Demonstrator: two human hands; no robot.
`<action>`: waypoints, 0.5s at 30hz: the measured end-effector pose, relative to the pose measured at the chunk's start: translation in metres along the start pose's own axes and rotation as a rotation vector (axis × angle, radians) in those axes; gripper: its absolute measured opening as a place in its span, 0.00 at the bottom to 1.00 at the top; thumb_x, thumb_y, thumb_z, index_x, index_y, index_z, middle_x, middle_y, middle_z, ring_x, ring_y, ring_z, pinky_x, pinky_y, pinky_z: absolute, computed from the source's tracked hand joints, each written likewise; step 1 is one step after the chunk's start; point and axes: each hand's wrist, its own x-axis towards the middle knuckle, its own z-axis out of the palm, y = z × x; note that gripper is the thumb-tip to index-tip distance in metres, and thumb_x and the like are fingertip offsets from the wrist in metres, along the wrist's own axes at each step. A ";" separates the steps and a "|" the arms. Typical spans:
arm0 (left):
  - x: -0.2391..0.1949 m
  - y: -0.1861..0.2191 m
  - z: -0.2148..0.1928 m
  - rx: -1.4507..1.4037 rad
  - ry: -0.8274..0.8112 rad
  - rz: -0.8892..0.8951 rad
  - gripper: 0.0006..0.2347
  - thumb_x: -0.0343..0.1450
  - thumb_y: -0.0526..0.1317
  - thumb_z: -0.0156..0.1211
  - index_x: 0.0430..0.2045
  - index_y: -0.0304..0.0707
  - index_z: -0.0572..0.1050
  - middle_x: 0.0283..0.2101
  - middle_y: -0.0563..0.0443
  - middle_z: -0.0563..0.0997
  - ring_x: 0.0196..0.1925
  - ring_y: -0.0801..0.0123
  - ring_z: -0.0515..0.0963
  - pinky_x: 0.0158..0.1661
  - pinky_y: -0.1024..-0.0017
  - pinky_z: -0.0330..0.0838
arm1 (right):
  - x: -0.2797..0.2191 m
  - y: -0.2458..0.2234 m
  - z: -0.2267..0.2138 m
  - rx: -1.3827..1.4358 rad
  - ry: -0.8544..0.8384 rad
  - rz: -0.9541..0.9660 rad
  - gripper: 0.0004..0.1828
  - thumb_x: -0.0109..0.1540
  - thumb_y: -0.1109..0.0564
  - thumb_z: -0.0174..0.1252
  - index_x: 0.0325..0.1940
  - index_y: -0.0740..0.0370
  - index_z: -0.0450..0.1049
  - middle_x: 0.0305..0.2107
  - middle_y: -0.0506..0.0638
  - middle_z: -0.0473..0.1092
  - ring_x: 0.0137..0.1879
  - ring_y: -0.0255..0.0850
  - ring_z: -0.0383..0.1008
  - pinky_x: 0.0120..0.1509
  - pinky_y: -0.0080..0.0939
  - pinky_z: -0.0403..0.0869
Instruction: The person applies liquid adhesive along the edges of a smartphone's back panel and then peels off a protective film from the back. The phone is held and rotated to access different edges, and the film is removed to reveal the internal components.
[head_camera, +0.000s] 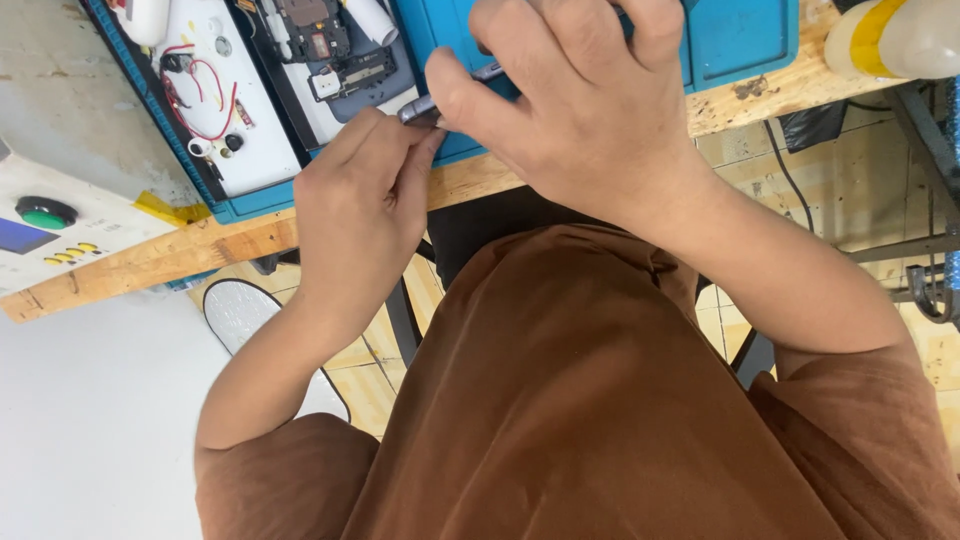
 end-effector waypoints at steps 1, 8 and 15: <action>-0.001 0.000 0.004 0.002 0.008 -0.001 0.06 0.84 0.26 0.63 0.36 0.27 0.77 0.31 0.47 0.68 0.29 0.60 0.65 0.29 0.65 0.57 | -0.001 0.001 0.002 0.001 0.006 -0.007 0.16 0.69 0.61 0.57 0.50 0.34 0.74 0.45 0.36 0.69 0.60 0.36 0.67 0.64 0.42 0.57; -0.008 0.002 0.018 -0.026 0.142 -0.048 0.02 0.83 0.28 0.60 0.42 0.31 0.76 0.37 0.46 0.74 0.35 0.58 0.72 0.35 0.64 0.67 | -0.001 0.008 -0.001 -0.049 0.012 -0.082 0.04 0.78 0.45 0.62 0.52 0.38 0.73 0.46 0.40 0.68 0.55 0.39 0.64 0.65 0.43 0.57; -0.018 0.002 0.041 -0.210 0.379 -0.130 0.03 0.82 0.29 0.64 0.47 0.35 0.81 0.38 0.50 0.78 0.33 0.68 0.71 0.37 0.71 0.67 | 0.003 0.004 -0.012 -0.025 -0.110 -0.039 0.19 0.85 0.34 0.44 0.52 0.42 0.74 0.47 0.42 0.68 0.47 0.40 0.63 0.61 0.43 0.57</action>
